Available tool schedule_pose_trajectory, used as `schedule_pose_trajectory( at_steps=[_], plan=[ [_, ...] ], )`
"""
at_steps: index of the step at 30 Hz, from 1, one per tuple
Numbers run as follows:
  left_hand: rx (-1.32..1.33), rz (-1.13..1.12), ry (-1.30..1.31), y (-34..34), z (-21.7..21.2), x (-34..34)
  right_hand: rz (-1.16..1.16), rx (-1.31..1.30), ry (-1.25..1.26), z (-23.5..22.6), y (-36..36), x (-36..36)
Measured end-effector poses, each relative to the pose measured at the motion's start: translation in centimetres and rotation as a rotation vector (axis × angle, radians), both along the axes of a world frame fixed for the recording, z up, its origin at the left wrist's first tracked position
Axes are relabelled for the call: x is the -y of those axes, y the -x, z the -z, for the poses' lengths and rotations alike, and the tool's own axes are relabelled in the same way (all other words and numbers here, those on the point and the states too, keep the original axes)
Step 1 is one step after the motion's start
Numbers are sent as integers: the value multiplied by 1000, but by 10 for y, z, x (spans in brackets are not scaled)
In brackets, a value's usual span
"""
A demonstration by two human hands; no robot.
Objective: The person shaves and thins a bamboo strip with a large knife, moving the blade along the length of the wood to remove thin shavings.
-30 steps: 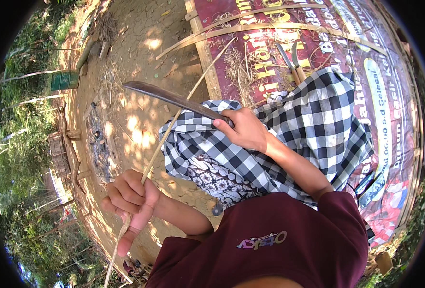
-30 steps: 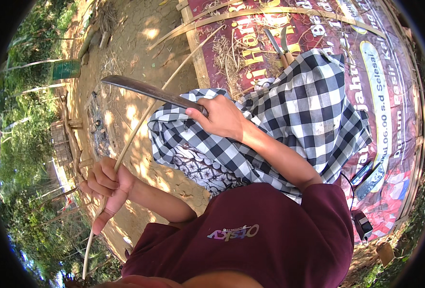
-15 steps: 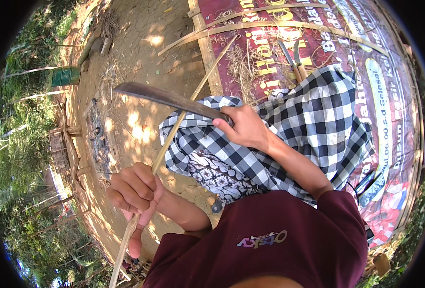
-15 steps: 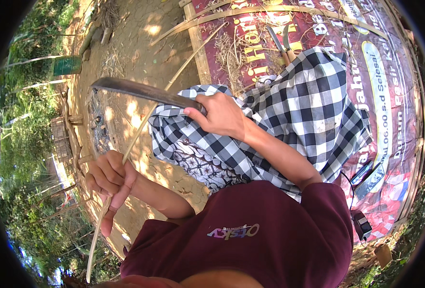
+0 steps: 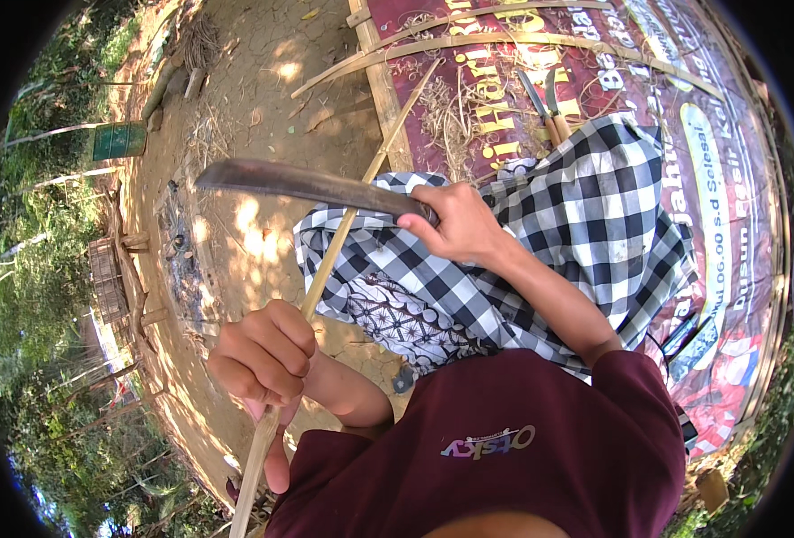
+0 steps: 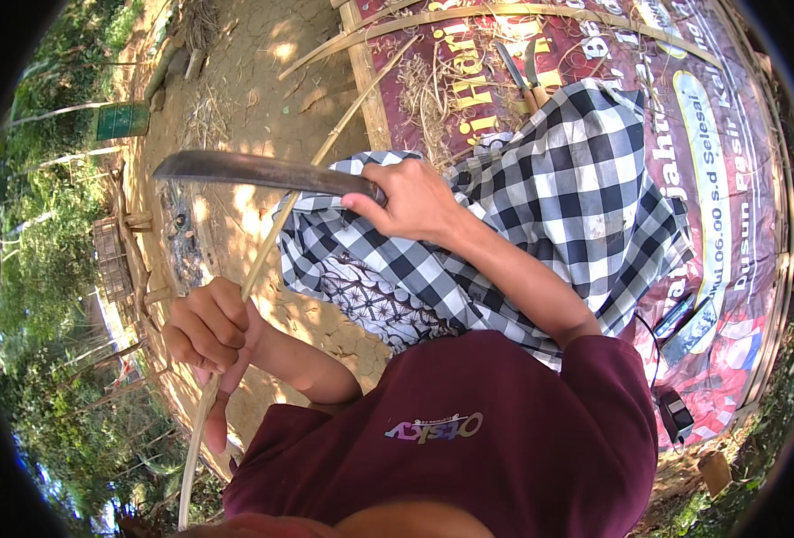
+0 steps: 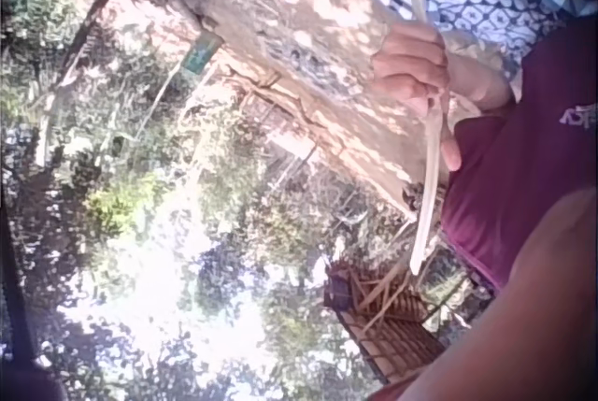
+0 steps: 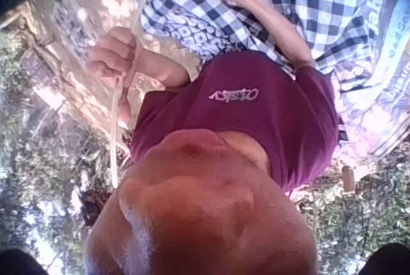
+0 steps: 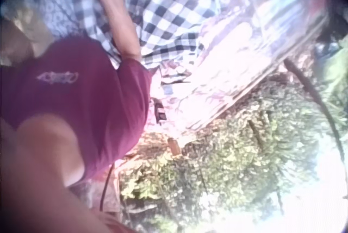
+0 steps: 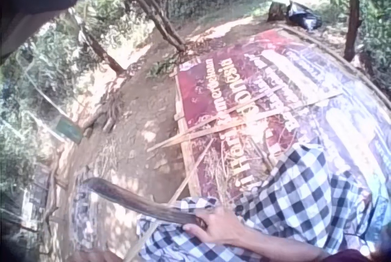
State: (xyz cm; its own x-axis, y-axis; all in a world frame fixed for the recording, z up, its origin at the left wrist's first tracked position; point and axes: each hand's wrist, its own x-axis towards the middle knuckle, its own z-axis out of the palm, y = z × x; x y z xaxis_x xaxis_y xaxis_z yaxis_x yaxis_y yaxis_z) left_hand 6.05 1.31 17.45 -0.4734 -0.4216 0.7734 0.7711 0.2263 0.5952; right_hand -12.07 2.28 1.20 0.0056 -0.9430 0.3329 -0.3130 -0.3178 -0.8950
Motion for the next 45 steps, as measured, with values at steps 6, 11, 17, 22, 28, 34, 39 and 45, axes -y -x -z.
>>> schedule_pose_trajectory(
  at_steps=[6,11,17,22,28,34,39,45],
  plan=[
    [22,-3,1,12,-7,-3,7,18,212,9,-15,1],
    [53,-7,-2,0,-6,5,173,29,-78,40,1,23],
    [35,16,-3,-6,-6,1,-9,1,160,4,-17,3],
    [88,32,31,1,-7,2,99,13,26,36,0,23],
    [79,107,38,-8,2,4,15,-27,-15,16,0,13],
    [84,68,25,2,-2,-3,71,-35,93,26,-2,19],
    [108,89,42,3,-6,2,217,-30,-314,38,17,35],
    [114,79,44,1,-7,-1,-25,52,112,6,0,15]
  ],
)
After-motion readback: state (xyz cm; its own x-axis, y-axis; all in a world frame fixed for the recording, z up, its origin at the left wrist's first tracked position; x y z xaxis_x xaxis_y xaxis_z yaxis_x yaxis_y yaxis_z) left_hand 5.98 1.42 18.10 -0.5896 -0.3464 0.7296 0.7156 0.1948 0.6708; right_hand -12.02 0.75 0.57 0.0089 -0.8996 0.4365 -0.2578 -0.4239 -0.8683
